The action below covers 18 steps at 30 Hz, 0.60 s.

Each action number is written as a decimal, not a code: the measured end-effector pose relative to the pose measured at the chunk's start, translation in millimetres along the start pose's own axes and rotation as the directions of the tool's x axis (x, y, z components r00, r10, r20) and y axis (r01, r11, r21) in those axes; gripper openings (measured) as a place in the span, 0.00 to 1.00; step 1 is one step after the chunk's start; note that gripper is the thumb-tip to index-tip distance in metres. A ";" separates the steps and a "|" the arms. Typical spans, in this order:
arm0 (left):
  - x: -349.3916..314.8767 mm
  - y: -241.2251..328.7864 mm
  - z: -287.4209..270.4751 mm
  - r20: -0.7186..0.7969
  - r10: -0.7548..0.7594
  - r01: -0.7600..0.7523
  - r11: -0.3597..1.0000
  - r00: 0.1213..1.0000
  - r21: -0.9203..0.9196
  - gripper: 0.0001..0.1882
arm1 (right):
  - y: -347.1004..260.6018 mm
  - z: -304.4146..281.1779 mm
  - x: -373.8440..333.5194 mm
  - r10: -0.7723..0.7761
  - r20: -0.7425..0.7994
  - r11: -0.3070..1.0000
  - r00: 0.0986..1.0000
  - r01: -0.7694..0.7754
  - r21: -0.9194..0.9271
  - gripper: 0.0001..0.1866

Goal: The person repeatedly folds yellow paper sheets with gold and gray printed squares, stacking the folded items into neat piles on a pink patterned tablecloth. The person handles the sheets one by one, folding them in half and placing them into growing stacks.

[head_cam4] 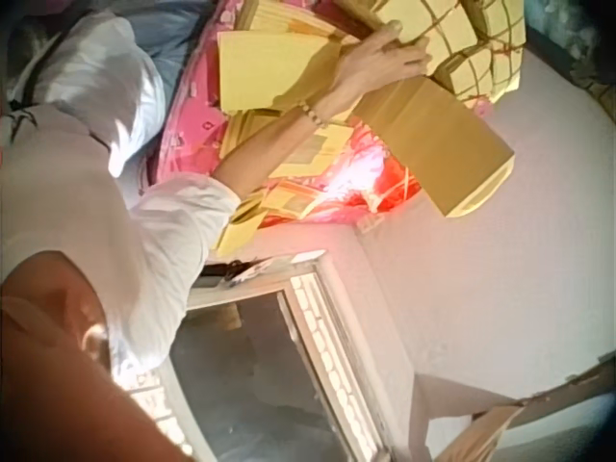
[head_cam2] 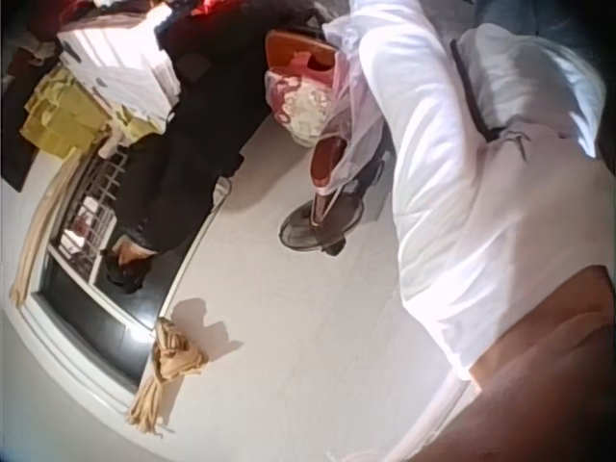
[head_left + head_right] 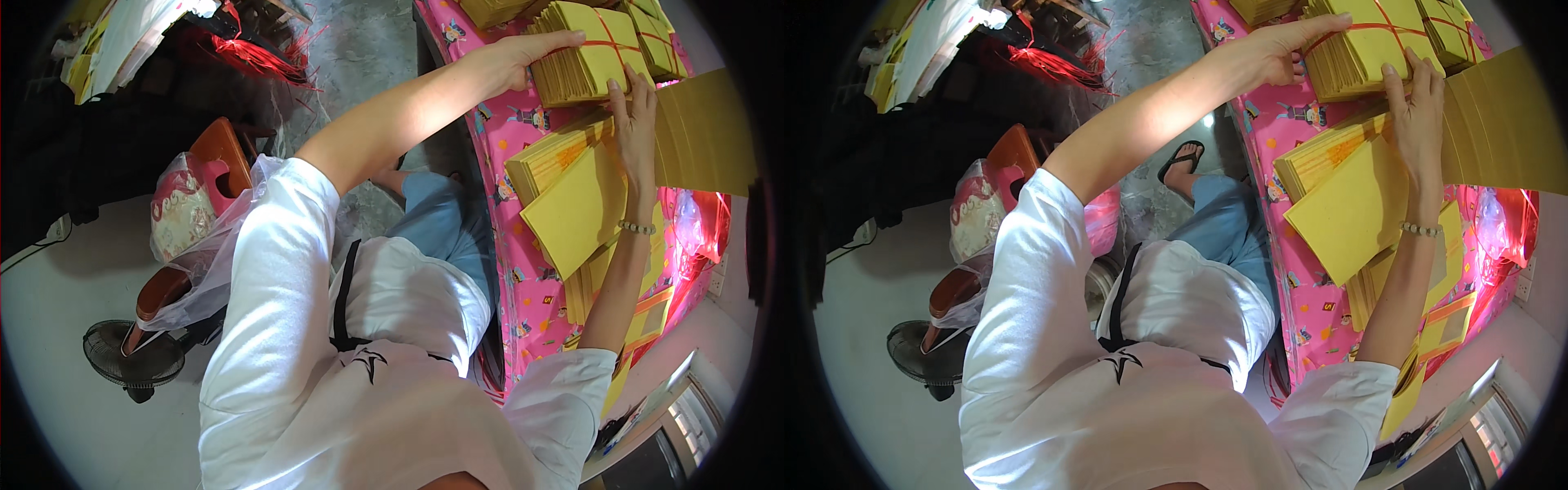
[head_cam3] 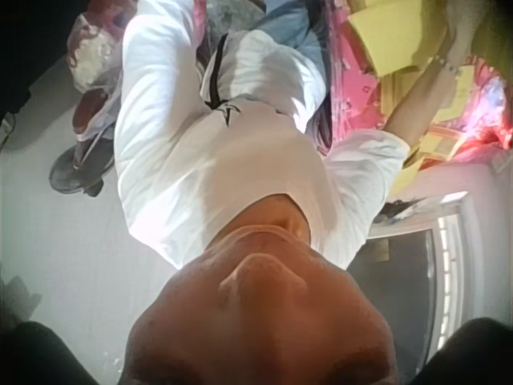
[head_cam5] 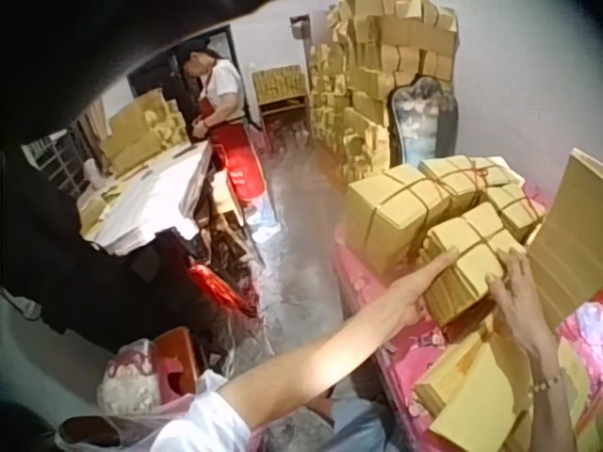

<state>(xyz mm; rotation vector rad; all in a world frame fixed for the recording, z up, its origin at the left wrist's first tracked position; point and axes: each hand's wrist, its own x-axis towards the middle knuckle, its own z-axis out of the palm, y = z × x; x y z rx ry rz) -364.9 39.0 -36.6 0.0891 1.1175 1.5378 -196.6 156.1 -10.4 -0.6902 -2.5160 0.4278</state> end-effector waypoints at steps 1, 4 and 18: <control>-1.8 -0.6 -0.1 0.018 0.015 -0.015 1.000 1.000 -0.019 0.59 | -0.3 -0.2 -1.7 0.008 0.000 1.000 1.000 -0.008 0.012 0.31; -1.0 -3.1 -0.6 0.136 0.081 -0.073 0.995 0.987 -0.063 0.55 | 0.5 -1.5 -7.4 0.033 0.002 0.998 0.999 -0.033 0.056 0.31; 5.5 -48.1 23.5 -0.106 0.201 -0.200 0.979 0.974 0.025 0.45 | -3.4 -10.0 -34.1 0.031 -0.205 0.999 0.978 -0.026 0.031 0.28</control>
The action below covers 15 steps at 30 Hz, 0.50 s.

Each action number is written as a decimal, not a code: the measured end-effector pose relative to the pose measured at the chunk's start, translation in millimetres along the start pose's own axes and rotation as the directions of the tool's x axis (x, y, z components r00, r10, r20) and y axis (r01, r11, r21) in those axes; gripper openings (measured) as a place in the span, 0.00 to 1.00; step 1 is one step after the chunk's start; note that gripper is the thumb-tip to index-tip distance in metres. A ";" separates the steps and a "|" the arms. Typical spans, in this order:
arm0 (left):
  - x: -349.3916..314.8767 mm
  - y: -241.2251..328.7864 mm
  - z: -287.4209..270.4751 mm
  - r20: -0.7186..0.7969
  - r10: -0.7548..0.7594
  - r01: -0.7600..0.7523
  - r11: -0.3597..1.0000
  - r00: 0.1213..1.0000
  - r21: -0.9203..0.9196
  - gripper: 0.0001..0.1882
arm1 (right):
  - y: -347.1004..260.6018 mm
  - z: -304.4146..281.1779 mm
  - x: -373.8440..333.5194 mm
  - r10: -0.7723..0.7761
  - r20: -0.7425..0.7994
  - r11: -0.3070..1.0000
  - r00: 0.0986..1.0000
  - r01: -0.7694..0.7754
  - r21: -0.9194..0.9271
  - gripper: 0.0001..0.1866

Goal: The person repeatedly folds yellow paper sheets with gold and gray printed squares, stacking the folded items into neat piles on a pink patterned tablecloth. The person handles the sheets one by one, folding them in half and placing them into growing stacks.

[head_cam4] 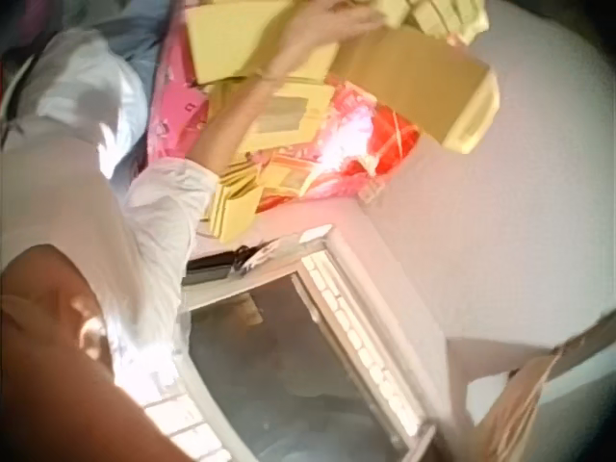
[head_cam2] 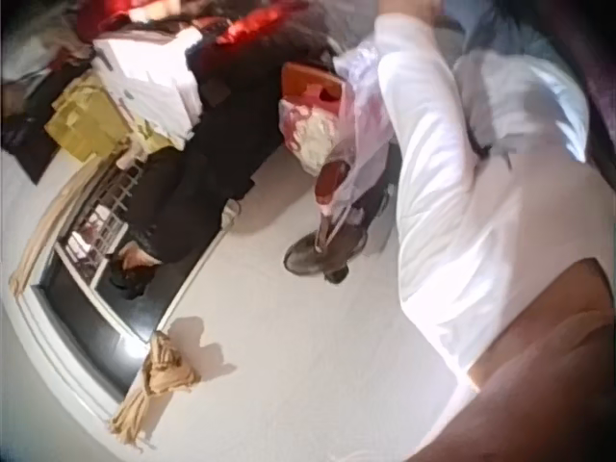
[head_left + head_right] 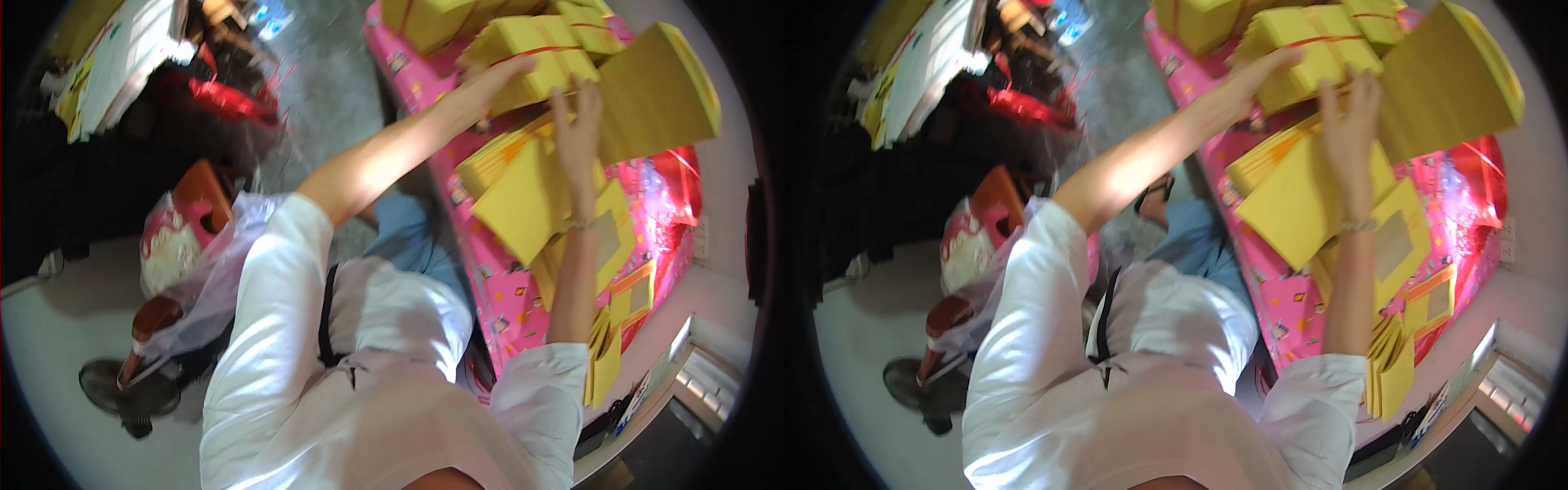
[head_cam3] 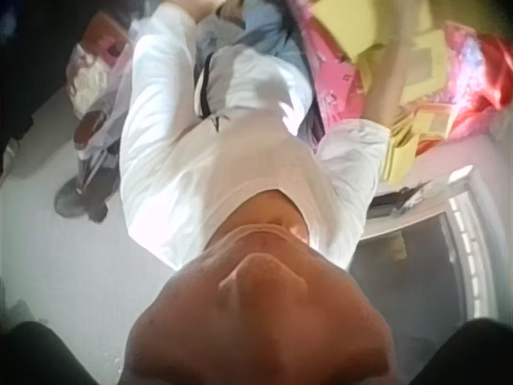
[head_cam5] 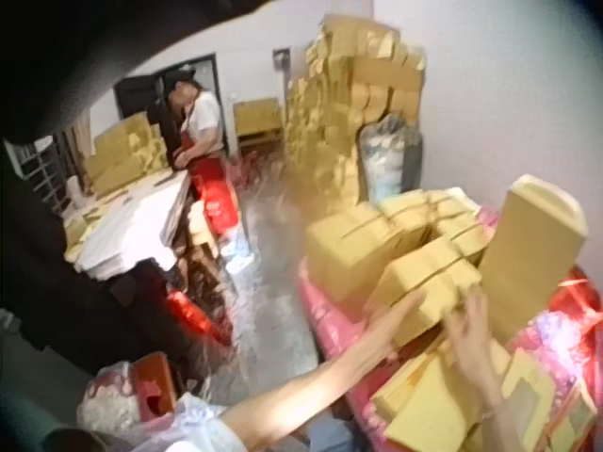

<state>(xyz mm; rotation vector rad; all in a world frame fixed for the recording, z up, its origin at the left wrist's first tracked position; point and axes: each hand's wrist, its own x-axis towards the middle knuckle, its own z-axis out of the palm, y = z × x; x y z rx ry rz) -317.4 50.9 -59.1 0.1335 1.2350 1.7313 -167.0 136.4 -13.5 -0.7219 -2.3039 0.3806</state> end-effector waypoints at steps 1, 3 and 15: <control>17.2 -5.9 -2.5 0.042 0.017 -0.014 0.998 0.999 -0.056 0.40 | -21.7 -4.8 -3.1 0.023 -0.056 0.998 0.998 -0.020 0.056 0.27; 21.9 10.3 8.6 0.086 -0.002 0.016 0.987 0.996 -0.159 0.36 | -57.2 -26.8 -15.2 0.025 -0.122 0.995 0.992 -0.012 0.101 0.23; -79.5 68.5 30.6 -0.078 -0.051 0.026 0.957 0.996 -0.288 0.45 | -117.1 -113.1 -182.4 0.288 -0.197 0.912 0.937 -0.206 0.354 0.18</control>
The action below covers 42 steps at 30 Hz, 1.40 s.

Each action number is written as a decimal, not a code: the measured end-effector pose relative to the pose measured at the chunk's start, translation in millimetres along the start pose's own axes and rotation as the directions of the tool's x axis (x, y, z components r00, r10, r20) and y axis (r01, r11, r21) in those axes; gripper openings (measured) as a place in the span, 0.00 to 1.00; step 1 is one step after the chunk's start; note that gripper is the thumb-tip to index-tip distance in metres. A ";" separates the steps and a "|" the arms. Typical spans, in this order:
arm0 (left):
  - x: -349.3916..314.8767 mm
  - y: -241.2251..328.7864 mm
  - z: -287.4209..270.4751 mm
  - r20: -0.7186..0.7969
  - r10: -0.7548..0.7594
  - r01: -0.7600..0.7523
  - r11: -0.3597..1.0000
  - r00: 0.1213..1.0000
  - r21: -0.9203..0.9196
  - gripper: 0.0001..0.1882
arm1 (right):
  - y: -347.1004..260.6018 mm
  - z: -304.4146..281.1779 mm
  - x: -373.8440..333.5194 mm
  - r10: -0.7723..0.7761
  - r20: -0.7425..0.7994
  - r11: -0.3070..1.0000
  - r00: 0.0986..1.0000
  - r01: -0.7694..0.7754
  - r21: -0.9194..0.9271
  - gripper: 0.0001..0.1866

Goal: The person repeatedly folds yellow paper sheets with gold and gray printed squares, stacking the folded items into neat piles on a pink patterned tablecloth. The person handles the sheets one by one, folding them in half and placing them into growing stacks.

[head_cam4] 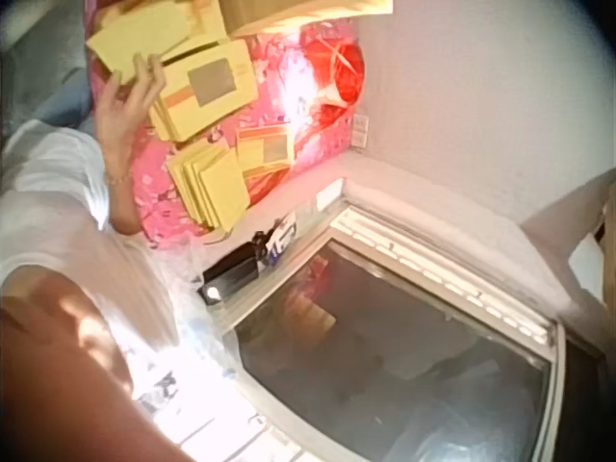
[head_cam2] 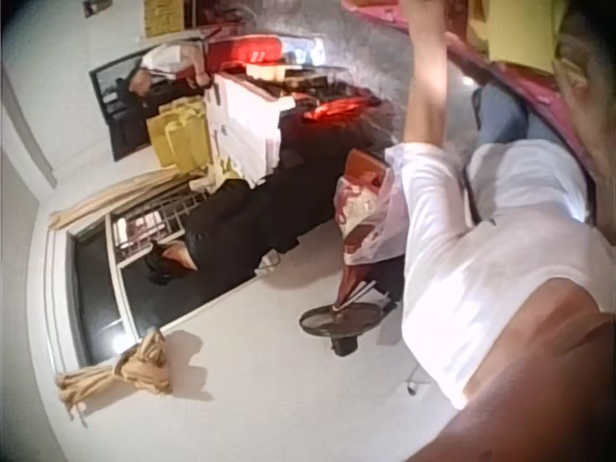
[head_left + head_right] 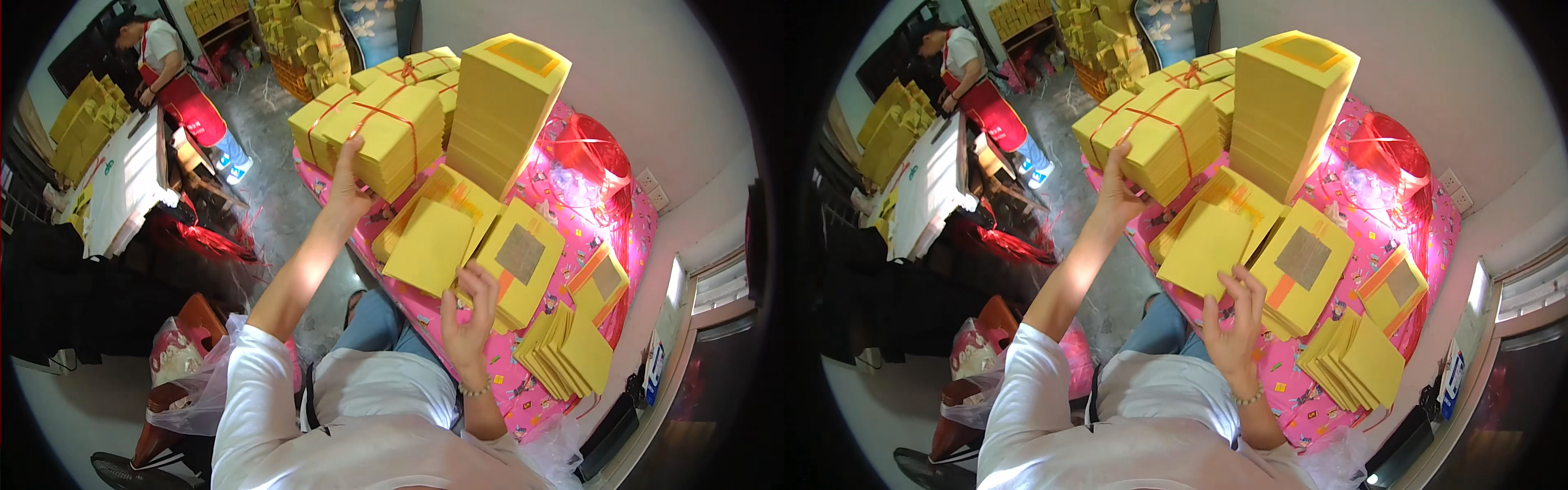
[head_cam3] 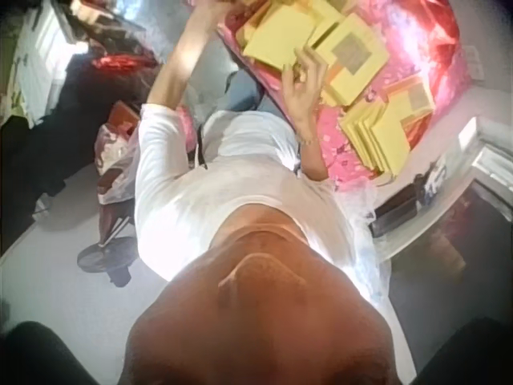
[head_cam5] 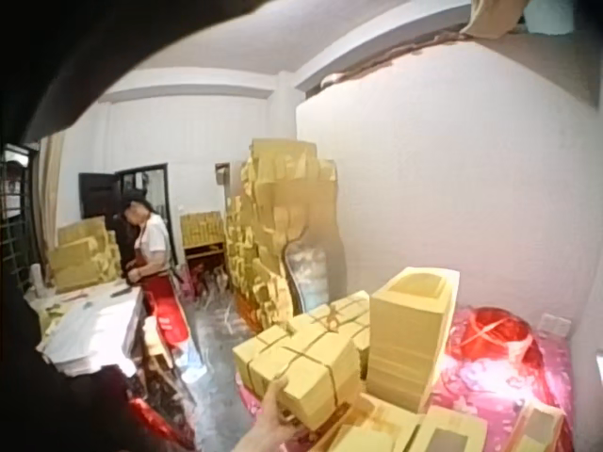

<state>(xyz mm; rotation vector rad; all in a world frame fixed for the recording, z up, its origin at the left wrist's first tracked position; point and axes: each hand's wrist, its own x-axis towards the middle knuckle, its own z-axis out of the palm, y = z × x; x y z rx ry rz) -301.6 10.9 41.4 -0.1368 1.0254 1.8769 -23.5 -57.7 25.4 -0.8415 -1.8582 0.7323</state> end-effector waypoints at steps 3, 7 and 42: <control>-15.5 25.0 24.0 0.104 0.075 -0.076 0.997 0.992 0.010 0.44 | 10.1 -5.0 -11.7 0.033 0.024 0.998 0.999 -0.034 0.050 0.17; 16.9 55.5 59.2 0.099 0.093 -0.090 0.995 0.991 -0.041 0.49 | 18.5 -13.6 -16.6 0.078 0.069 0.996 0.995 -0.080 0.035 0.17; 172.4 19.6 145.8 0.511 0.500 -0.706 0.368 0.699 0.605 0.23 | 25.8 -18.6 -17.9 0.125 0.199 0.988 0.972 -0.102 -0.120 0.13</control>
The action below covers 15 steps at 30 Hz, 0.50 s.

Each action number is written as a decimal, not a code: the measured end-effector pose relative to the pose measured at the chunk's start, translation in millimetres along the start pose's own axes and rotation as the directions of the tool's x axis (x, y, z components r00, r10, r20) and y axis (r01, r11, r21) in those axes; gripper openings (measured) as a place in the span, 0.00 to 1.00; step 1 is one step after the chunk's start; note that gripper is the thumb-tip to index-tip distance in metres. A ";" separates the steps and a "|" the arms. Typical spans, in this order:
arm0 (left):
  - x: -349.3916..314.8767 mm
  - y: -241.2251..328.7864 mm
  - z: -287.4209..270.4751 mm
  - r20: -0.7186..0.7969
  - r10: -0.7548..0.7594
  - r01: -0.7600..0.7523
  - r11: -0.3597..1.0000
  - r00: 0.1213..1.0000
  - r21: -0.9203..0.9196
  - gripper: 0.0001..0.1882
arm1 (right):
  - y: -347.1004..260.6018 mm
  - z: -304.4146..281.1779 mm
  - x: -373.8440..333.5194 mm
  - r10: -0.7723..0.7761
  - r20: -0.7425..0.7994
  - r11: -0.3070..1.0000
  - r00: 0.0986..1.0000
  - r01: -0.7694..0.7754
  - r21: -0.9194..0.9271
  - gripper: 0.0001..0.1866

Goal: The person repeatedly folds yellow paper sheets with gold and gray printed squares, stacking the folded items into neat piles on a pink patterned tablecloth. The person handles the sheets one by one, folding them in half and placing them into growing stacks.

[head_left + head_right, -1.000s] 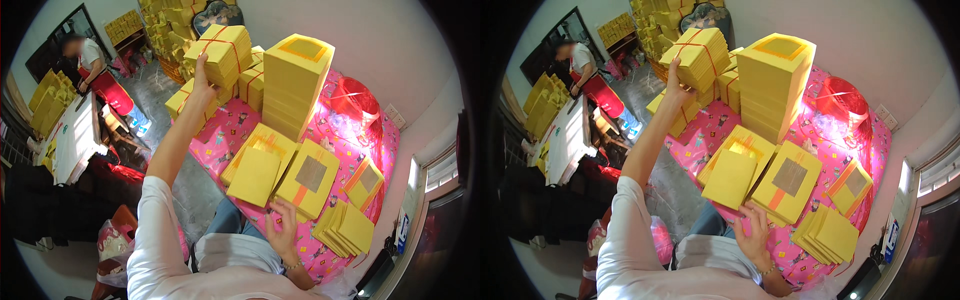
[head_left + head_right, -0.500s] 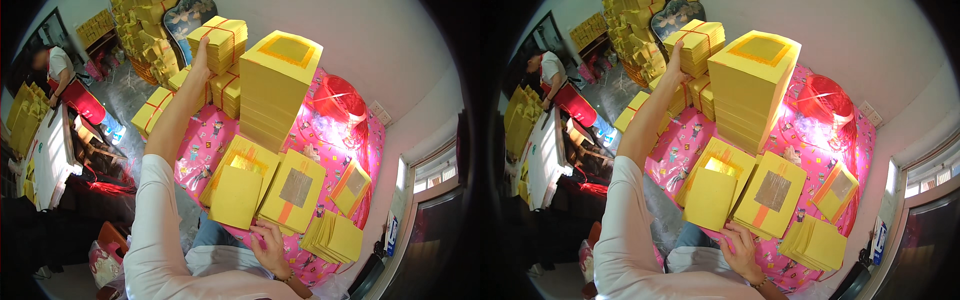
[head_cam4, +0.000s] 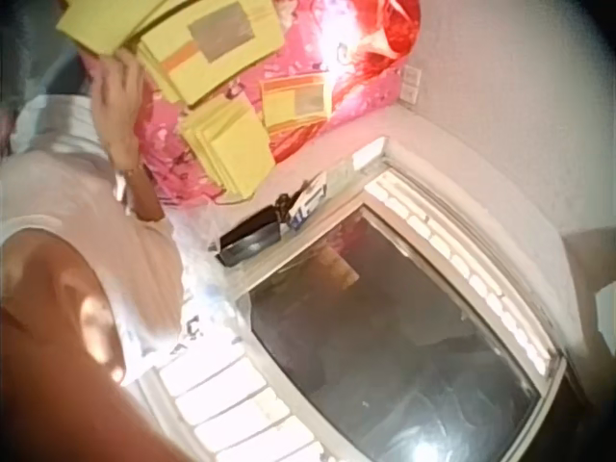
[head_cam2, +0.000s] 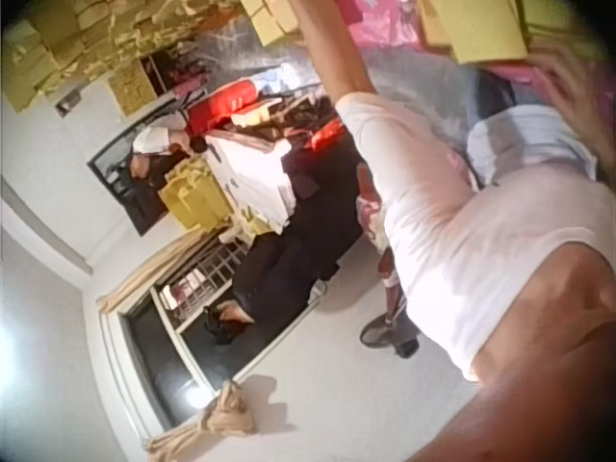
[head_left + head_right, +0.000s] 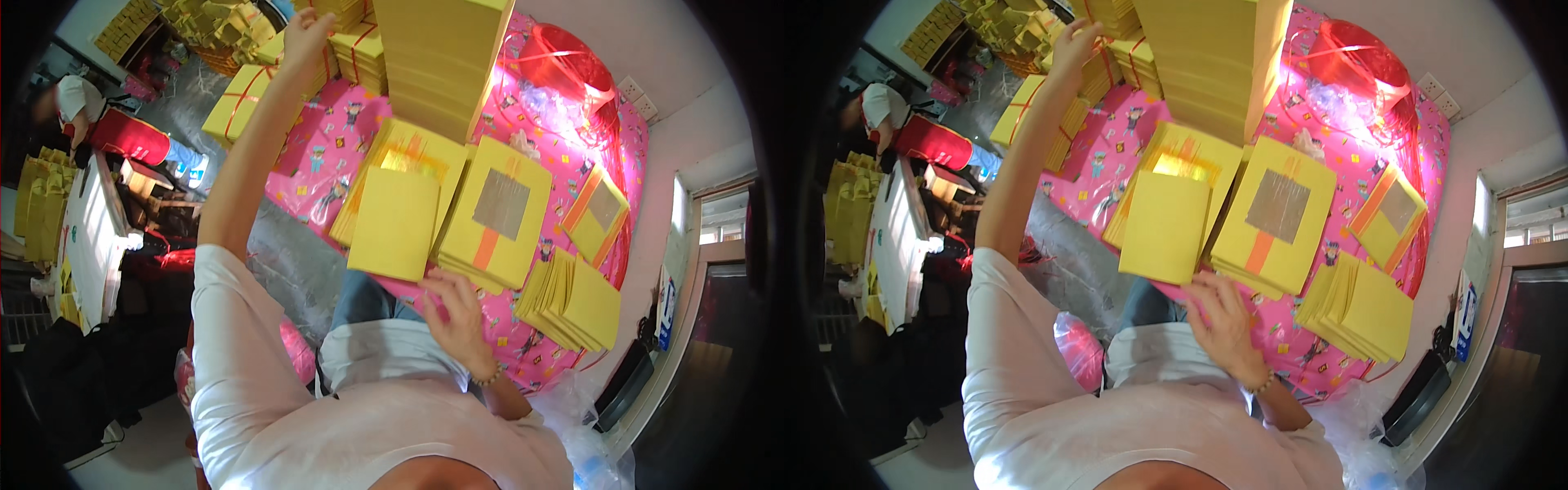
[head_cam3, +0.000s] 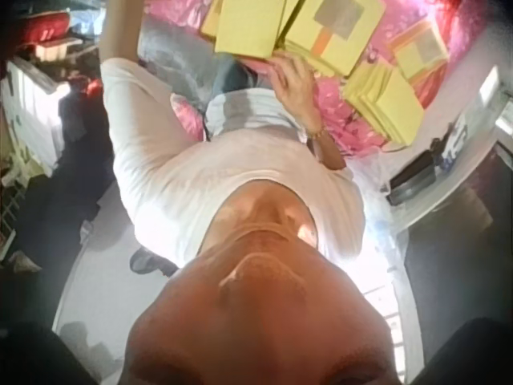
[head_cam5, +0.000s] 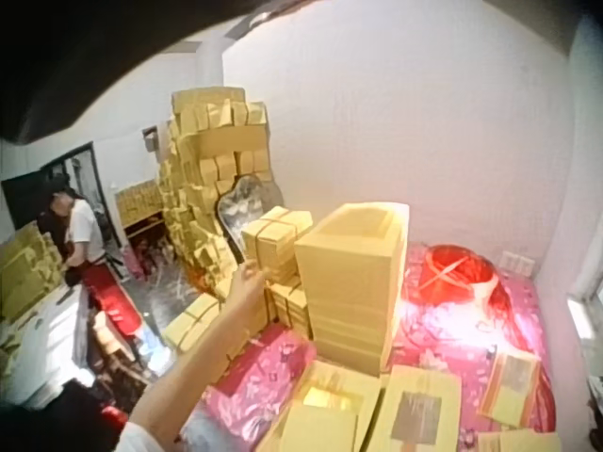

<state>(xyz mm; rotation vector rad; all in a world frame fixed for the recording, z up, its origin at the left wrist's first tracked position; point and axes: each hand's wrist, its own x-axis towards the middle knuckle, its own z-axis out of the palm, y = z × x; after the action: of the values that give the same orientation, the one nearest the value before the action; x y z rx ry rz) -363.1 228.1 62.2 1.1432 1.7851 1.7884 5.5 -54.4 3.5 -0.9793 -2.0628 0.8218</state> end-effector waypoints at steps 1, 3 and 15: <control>-25.6 -1.1 -21.9 0.127 0.025 -0.015 0.997 0.992 -0.082 0.30 | 0.6 -0.2 0.7 0.001 -0.002 1.000 1.000 -0.001 0.003 0.13; -93.9 5.1 -45.3 0.289 -0.052 0.071 0.996 0.956 -0.058 0.27 | 3.6 -0.5 4.7 0.010 -0.015 1.000 1.000 -0.010 -0.001 0.12; -348.7 -20.2 -96.3 0.179 -0.249 0.183 0.929 0.952 0.322 0.39 | 62.0 37.5 117.2 -0.219 -0.101 0.897 0.970 0.160 -0.411 0.23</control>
<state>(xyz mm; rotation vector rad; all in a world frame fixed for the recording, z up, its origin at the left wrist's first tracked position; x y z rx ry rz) -229.7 -92.0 -42.9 1.1464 2.0061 1.2428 -55.8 64.9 -27.8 -0.9941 -2.1995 0.2168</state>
